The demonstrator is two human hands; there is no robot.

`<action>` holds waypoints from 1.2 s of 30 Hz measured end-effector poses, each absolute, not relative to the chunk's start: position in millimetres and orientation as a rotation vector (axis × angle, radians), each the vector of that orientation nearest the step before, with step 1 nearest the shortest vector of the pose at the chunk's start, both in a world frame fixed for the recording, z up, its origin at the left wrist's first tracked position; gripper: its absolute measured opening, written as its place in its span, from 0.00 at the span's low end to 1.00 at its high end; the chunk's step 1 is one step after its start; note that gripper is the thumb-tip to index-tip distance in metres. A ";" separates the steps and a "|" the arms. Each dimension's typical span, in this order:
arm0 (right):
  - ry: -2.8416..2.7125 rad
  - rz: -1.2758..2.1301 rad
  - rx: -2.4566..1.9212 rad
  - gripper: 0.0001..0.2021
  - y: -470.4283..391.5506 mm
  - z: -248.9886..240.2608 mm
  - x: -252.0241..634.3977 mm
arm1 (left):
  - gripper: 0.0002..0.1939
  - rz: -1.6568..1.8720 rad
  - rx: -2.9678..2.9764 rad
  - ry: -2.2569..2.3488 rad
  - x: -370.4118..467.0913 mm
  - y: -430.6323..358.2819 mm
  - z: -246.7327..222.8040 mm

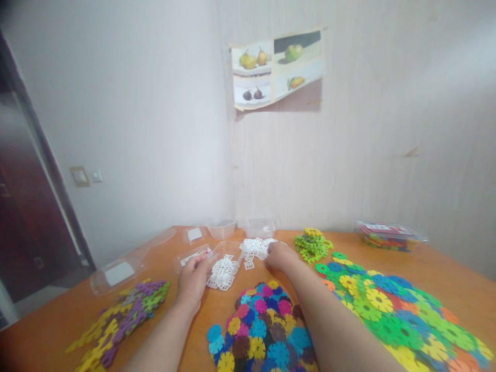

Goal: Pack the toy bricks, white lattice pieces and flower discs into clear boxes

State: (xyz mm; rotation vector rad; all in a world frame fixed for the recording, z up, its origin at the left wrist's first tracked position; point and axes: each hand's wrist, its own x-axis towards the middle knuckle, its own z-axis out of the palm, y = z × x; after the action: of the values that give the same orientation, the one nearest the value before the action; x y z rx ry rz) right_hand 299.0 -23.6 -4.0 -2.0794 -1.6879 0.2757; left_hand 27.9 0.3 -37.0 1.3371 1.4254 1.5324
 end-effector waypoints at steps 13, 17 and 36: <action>-1.635 0.392 -1.954 0.06 -16.5 1.7 292.3 | 0.15 1.539 1.350 1.418 27.4 -1.4 -37.2; -1.613 0.619 -1.679 0.09 -25.1 22.0 271.2 | 0.14 1.557 1.370 1.430 28.2 -4.5 -33.8; -1.556 0.228 -2.302 0.14 -32.4 0.3 301.1 | 0.16 1.538 1.352 1.421 28.1 -2.9 -34.2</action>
State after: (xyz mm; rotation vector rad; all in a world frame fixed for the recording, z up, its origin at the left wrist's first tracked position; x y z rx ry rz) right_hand 301.1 -32.4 0.3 -2.3020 -1.5559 0.2282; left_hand 28.1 -2.9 -34.2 1.3516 1.4211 1.5376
